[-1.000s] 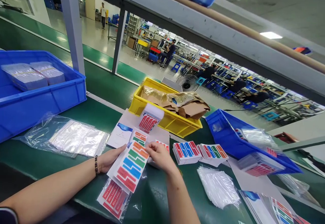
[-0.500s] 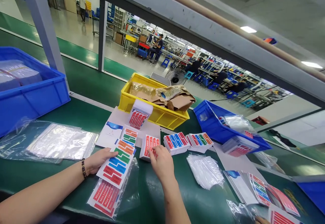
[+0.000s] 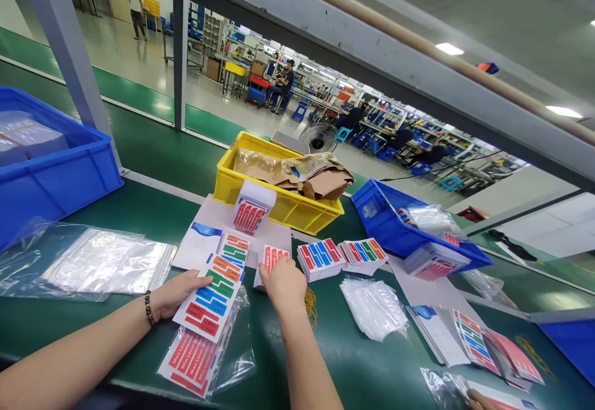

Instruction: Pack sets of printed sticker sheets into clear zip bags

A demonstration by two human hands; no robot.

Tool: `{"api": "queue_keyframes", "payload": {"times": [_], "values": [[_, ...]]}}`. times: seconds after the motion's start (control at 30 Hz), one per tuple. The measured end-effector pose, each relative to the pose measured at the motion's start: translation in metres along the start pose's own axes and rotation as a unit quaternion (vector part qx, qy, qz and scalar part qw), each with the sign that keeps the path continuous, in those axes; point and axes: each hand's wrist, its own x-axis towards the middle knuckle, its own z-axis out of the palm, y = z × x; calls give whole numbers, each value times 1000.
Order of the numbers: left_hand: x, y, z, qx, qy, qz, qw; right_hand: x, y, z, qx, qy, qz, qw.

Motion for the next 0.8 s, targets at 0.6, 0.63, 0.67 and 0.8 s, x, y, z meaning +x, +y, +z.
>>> {"api": "queue_keyframes", "payload": {"times": [0.6, 0.63, 0.67, 0.8], "values": [[-2, 2, 2, 0, -5, 1, 1000, 2, 26, 2, 53, 13, -36, 998], [-1, 1, 0, 2, -4, 0, 1000, 2, 27, 1, 57, 12, -36, 998], [0, 1, -1, 4, -4, 1, 1000, 2, 28, 1, 59, 11, -36, 998], [1, -1, -2, 2, -3, 5, 1000, -2, 30, 0, 61, 4, -36, 997]]}}
